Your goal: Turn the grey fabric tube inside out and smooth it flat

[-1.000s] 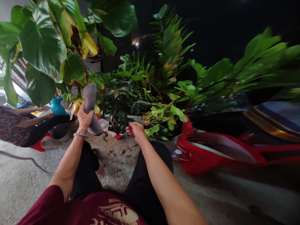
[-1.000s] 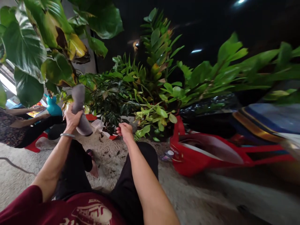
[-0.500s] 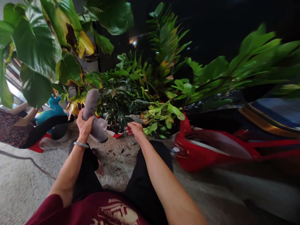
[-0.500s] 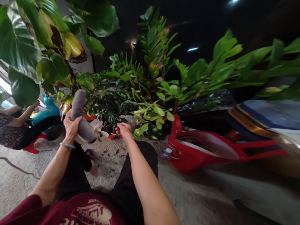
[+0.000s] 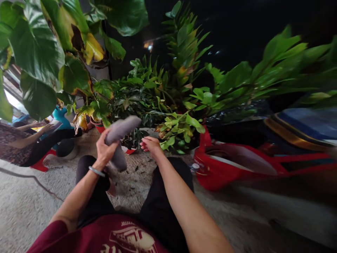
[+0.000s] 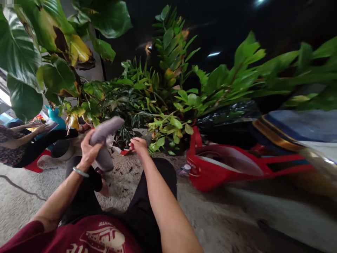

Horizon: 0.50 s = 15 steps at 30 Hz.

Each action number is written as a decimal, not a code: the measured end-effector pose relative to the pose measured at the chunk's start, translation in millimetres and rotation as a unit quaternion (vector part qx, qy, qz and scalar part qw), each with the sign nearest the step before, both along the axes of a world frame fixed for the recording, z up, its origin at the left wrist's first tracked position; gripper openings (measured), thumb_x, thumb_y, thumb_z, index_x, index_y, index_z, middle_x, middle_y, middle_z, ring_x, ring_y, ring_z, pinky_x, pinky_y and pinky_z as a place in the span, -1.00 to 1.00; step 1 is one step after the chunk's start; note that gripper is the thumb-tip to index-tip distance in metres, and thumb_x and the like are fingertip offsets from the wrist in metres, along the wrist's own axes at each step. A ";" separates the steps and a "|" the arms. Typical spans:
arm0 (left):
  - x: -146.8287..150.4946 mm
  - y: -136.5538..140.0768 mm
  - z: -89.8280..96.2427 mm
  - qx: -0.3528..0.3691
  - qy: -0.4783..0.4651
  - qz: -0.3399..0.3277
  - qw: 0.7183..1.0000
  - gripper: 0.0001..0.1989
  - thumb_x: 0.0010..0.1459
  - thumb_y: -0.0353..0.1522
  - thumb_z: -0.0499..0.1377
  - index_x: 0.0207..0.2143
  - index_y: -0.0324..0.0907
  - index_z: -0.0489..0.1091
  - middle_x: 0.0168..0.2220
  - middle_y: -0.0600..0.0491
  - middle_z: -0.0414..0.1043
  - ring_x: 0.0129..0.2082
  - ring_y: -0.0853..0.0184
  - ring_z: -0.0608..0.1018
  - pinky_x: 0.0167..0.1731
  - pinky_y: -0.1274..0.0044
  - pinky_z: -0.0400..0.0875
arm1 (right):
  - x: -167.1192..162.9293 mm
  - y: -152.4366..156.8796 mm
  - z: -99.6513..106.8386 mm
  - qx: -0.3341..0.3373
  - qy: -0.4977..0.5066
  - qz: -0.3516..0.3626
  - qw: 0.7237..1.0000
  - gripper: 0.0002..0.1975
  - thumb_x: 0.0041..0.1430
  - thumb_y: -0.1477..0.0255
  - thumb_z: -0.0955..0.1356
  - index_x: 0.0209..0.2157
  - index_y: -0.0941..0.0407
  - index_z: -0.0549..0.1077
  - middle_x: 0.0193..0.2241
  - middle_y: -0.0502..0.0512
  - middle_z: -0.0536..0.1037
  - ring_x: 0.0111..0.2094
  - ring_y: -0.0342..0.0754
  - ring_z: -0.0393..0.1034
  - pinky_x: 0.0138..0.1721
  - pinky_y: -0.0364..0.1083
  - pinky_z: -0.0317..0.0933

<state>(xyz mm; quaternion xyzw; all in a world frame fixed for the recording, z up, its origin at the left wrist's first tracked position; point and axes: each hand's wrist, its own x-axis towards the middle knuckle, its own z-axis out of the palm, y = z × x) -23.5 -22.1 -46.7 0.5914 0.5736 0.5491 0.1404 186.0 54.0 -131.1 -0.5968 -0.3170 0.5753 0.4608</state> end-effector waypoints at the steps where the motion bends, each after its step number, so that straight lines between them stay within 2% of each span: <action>1: -4.4 15.6 11.8 0.033 0.000 0.032 0.999 -0.46 -0.06 -0.39 0.34 0.05 -0.13 0.49 -0.02 0.00 0.57 -0.02 0.15 0.60 0.09 0.31 0.48 | -0.3 -0.5 0.6 0.000 0.001 0.000 1.000 -0.95 0.10 0.49 0.41 -0.34 0.16 0.51 -0.68 -0.08 0.50 -0.72 -0.20 0.34 -0.73 -0.27 0.11; 3: -11.4 41.6 21.6 0.056 -0.004 0.071 0.996 -0.43 -0.04 -0.38 0.34 0.09 -0.13 0.45 0.03 -0.02 0.54 0.04 0.16 0.57 0.15 0.32 0.43 | -0.6 -1.2 1.6 0.003 0.003 -0.002 1.000 -0.94 0.13 0.48 0.40 -0.32 0.17 0.52 -0.67 -0.07 0.50 -0.72 -0.20 0.34 -0.72 -0.27 0.11; 5: -13.7 50.0 9.9 0.010 -0.005 0.070 0.997 -0.44 -0.04 -0.39 0.35 0.08 -0.15 0.45 0.02 -0.04 0.55 0.04 0.15 0.57 0.15 0.30 0.43 | 0.0 -1.5 1.6 0.008 0.006 -0.004 1.000 -0.92 0.15 0.48 0.39 -0.30 0.18 0.53 -0.67 -0.06 0.51 -0.71 -0.19 0.35 -0.72 -0.27 0.12; 8: -7.6 26.0 -28.0 -0.089 0.014 0.007 0.996 -0.50 -0.07 -0.40 0.35 0.01 -0.19 0.50 -0.08 -0.04 0.59 -0.02 0.10 0.61 0.10 0.25 0.48 | 2.6 -1.4 -0.3 0.012 0.009 -0.005 1.000 -0.92 0.14 0.48 0.40 -0.30 0.17 0.55 -0.67 -0.06 0.52 -0.71 -0.18 0.36 -0.71 -0.27 0.14; 10: 0.6 1.7 -43.0 -0.107 0.030 -0.050 0.993 -0.52 -0.06 -0.41 0.34 -0.01 -0.17 0.52 -0.11 -0.01 0.61 -0.08 0.11 0.63 0.04 0.27 0.52 | 4.6 -1.3 -1.8 0.010 0.009 -0.001 1.000 -0.95 0.13 0.49 0.41 -0.35 0.18 0.54 -0.68 -0.06 0.51 -0.72 -0.19 0.35 -0.72 -0.27 0.12; 12: 10.9 -10.9 -36.5 -0.073 0.048 -0.083 0.993 -0.52 -0.04 -0.42 0.33 0.01 -0.15 0.52 -0.09 0.00 0.61 -0.07 0.13 0.63 0.03 0.30 0.53 | 6.4 -1.5 -2.7 0.006 0.006 0.004 1.000 -0.97 0.11 0.51 0.42 -0.39 0.19 0.53 -0.70 -0.06 0.49 -0.72 -0.20 0.34 -0.73 -0.28 0.09; 15: 29.8 7.3 4.5 0.042 0.092 -0.094 0.990 -0.49 0.01 -0.40 0.32 0.08 -0.14 0.48 0.01 -0.03 0.58 0.02 0.14 0.59 0.11 0.32 0.47 | 7.3 -2.3 -2.4 0.005 0.003 0.008 1.000 -0.95 0.11 0.53 0.41 -0.33 0.19 0.53 -0.69 -0.06 0.50 -0.72 -0.21 0.35 -0.73 -0.29 0.10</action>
